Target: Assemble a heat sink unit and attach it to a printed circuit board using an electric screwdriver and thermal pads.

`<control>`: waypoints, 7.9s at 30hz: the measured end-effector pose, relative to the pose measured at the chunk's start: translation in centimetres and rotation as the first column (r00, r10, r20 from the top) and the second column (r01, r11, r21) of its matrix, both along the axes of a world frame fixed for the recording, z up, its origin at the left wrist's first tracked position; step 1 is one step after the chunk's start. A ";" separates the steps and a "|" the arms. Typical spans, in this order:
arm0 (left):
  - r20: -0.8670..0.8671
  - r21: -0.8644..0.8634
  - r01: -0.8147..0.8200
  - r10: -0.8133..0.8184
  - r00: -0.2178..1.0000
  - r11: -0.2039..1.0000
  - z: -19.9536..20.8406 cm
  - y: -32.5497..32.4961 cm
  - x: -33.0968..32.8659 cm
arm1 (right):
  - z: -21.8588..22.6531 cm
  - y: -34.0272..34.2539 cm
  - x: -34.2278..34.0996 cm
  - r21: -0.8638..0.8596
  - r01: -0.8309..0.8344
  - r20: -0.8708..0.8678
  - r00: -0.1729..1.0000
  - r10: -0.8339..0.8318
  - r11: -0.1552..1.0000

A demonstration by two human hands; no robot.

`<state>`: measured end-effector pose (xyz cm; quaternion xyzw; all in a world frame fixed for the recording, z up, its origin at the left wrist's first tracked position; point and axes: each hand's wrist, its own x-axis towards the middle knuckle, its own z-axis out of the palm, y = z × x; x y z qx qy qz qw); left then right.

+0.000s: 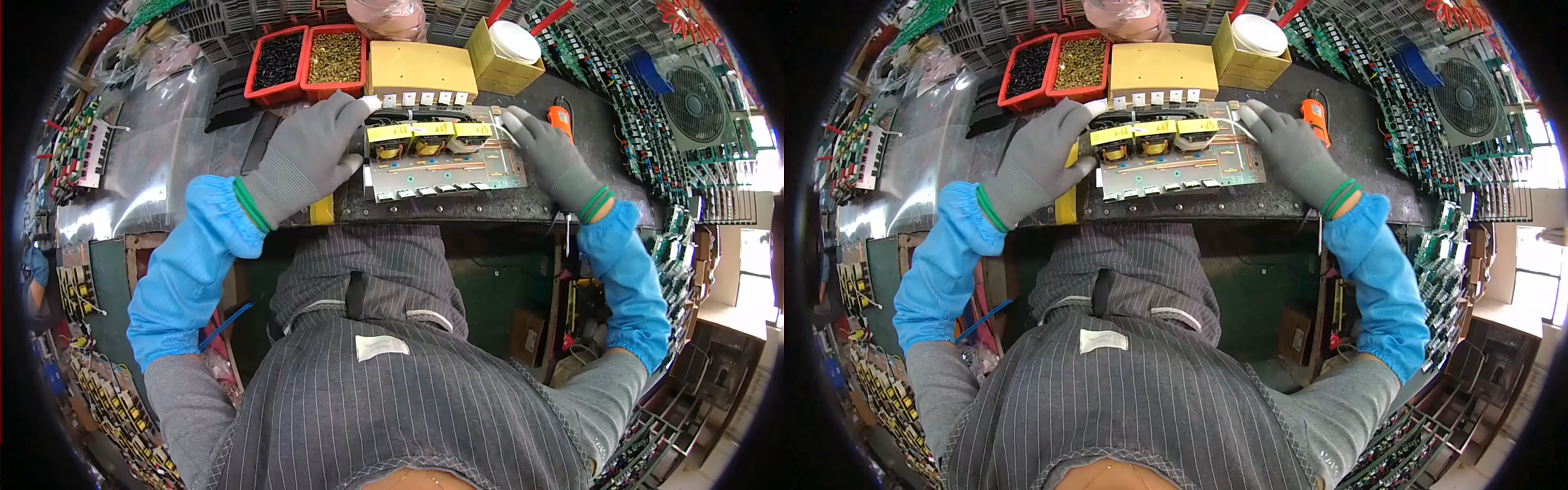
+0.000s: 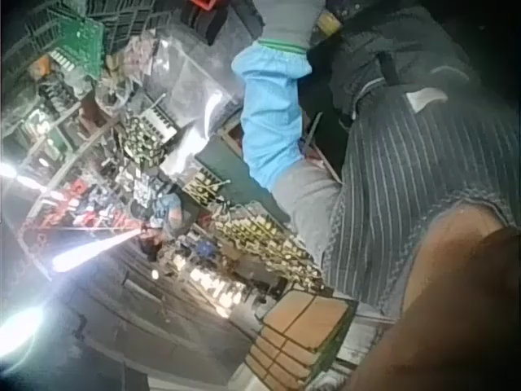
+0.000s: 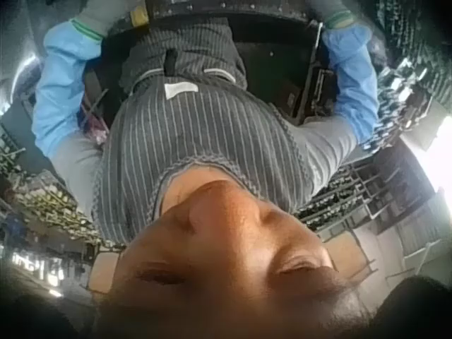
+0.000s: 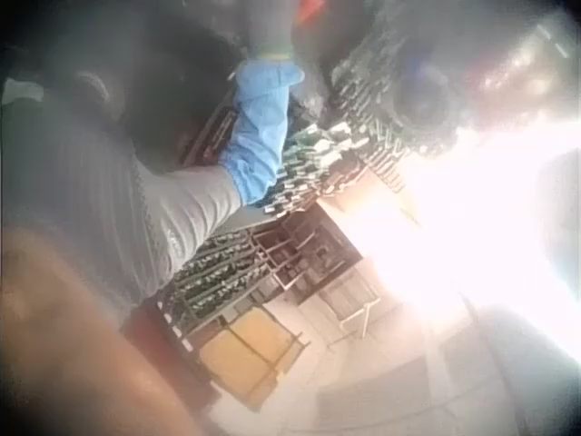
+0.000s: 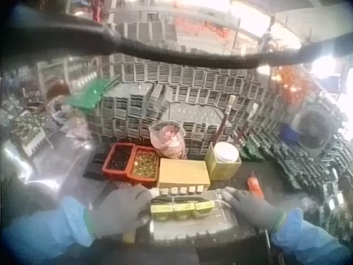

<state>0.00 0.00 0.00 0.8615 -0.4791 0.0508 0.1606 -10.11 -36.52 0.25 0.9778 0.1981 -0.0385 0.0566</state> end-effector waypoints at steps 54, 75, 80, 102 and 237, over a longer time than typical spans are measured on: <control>-0.955 0.102 -0.220 0.158 0.252 0.970 -3.0 -0.1 2.4 | -3.4 1.8 -3.2 0.758 0.373 -0.595 0.732 -0.333 -0.534; -0.319 -0.313 0.051 -0.155 0.935 0.948 -3.6 -1.7 -2.0 | -0.6 4.0 -4.1 0.770 0.634 -0.607 0.689 -0.396 -0.076; -0.269 -0.316 0.063 -0.153 0.951 0.947 -3.7 -1.6 -1.9 | -0.4 3.9 -4.0 0.743 0.658 -0.649 0.668 -0.364 -0.117; -0.315 -0.321 0.027 -0.134 0.939 0.947 -3.0 -1.7 -2.5 | 0.3 4.3 -4.3 0.694 0.714 -0.682 0.610 -0.404 -0.092; -0.290 -0.340 -0.015 -0.089 0.953 0.940 -5.1 0.6 1.1 | 3.1 7.2 2.3 0.227 0.070 -0.142 0.989 -0.038 0.971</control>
